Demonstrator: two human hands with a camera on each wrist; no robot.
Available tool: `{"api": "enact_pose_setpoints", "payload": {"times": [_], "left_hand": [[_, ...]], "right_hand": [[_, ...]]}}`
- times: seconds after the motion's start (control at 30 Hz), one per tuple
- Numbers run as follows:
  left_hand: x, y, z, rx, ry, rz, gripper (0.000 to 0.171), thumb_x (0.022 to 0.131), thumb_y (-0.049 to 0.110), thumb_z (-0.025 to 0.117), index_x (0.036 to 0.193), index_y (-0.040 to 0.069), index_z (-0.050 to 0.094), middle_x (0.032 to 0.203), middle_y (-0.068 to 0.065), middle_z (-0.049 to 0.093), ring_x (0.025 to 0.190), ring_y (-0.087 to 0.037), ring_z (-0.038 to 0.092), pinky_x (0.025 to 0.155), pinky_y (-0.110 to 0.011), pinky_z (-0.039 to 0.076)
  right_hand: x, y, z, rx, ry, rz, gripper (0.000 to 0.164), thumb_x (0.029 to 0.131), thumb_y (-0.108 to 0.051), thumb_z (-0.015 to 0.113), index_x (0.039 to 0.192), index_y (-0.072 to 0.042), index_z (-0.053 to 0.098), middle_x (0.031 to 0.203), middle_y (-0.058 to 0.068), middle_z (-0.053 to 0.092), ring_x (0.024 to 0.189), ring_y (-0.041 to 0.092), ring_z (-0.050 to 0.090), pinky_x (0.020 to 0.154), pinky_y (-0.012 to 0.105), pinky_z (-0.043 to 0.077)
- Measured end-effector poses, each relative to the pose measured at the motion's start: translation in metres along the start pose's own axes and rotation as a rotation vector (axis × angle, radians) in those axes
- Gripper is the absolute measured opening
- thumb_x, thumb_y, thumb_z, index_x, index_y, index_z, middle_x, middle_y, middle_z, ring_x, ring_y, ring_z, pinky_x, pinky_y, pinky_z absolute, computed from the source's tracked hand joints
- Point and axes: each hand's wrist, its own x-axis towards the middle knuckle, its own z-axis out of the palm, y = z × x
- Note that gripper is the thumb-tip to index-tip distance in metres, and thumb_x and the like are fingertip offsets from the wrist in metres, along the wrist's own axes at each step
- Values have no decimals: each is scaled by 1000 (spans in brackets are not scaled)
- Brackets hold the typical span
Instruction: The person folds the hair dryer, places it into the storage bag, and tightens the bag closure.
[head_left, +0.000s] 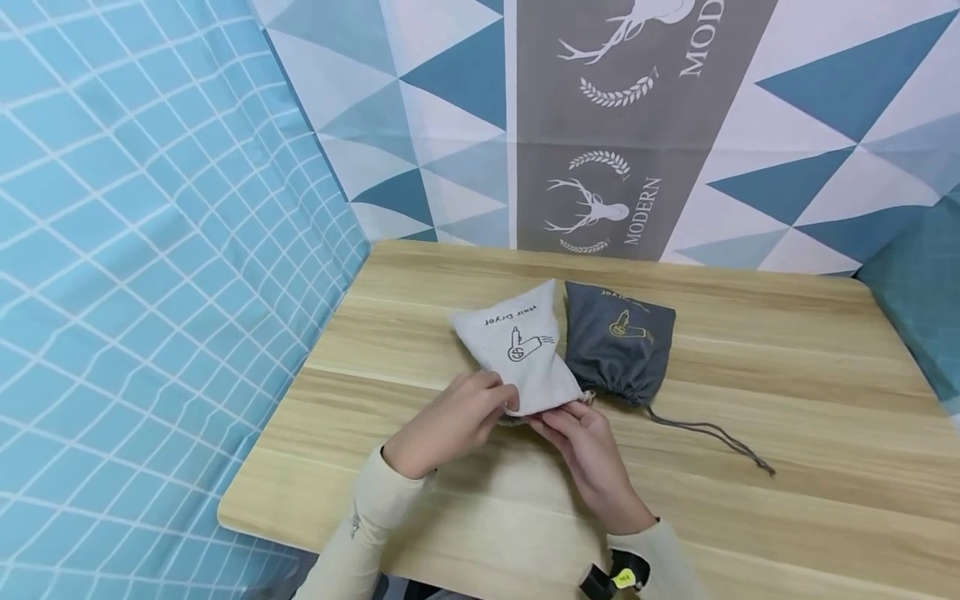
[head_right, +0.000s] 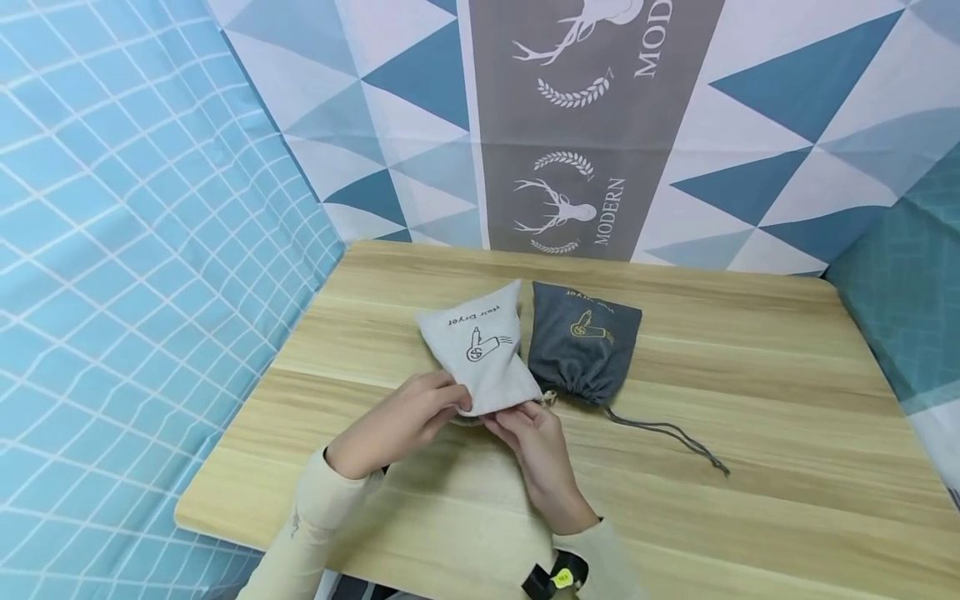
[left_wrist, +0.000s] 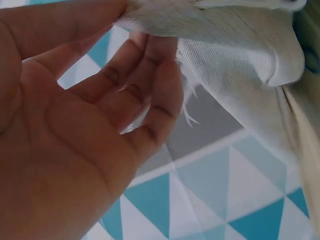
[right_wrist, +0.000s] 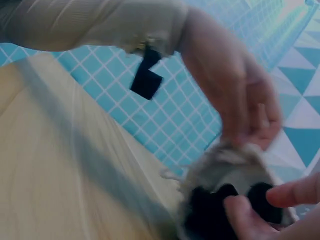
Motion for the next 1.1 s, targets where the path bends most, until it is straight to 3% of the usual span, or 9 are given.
{"api": "enact_pose_setpoints", "payload": {"times": [0.2, 0.43, 0.53, 0.6, 0.7, 0.77, 0.87, 0.97, 1.1], "left_hand": [[-10, -4, 18, 23, -61, -87, 19, 75, 3, 63, 88, 16, 65, 76, 5, 55, 68, -10, 50, 63, -23, 42], [-19, 4, 43, 4, -230, -167, 20, 81, 14, 61, 101, 14, 63, 94, 1, 57, 82, -16, 54, 70, -33, 43], [-21, 3, 44, -21, -240, -193, 18, 84, 15, 58, 102, 14, 61, 98, 0, 56, 86, -17, 54, 72, -34, 44], [-22, 0, 44, -38, -209, -190, 14, 86, 15, 56, 99, 13, 61, 95, 0, 56, 85, -17, 54, 73, -32, 45], [-22, -5, 40, -45, -141, -217, 4, 86, 14, 55, 85, 14, 59, 80, 2, 54, 74, -13, 51, 65, -27, 44], [-23, -9, 37, -18, -88, -271, 11, 86, 15, 55, 75, 16, 54, 70, 4, 50, 64, -12, 48, 56, -25, 41], [-26, -15, 32, 31, -92, -410, 23, 86, 23, 57, 67, 17, 47, 62, 4, 44, 56, -12, 45, 47, -26, 36], [-31, -20, 32, 34, -163, -527, 31, 84, 35, 59, 64, 17, 45, 60, 2, 44, 54, -14, 44, 45, -28, 34], [-37, -21, 40, -16, -249, -575, 34, 82, 43, 60, 67, 14, 49, 62, 0, 48, 56, -16, 46, 48, -31, 37]], "right_hand": [[-1, -6, -19, -50, -122, 66, 44, 87, 3, 48, 129, 4, 36, 126, 23, 41, 114, 32, 48, 95, 39, 38], [-6, -5, -36, -179, -125, 129, 43, 90, -5, 50, 130, 1, 34, 127, 23, 43, 114, 37, 47, 94, 43, 38], [-7, -7, -43, -341, -109, 80, 37, 90, -10, 52, 121, 7, 42, 117, 28, 51, 106, 39, 52, 88, 41, 44], [-6, -10, -48, -497, -63, 15, 30, 90, -12, 52, 111, 9, 49, 103, 29, 58, 94, 39, 59, 79, 39, 49], [-4, -18, -57, -792, 31, -41, 23, 90, -18, 53, 100, 3, 54, 81, 21, 64, 70, 30, 64, 61, 36, 53], [-3, -20, -62, -961, 52, -47, 22, 90, -22, 54, 103, -3, 54, 71, 14, 64, 59, 25, 63, 51, 33, 51], [-2, -20, -67, -1114, -30, -18, 32, 90, -26, 54, 118, -12, 50, 64, 7, 62, 52, 21, 59, 44, 32, 47], [2, -18, -69, -1124, -154, 0, 45, 91, -26, 53, 133, -23, 38, 61, 8, 60, 48, 22, 58, 41, 35, 47], [10, -12, -68, -1079, -248, 22, 49, 91, -21, 52, 134, -36, 33, 57, 12, 58, 41, 25, 56, 37, 38, 45]]}}
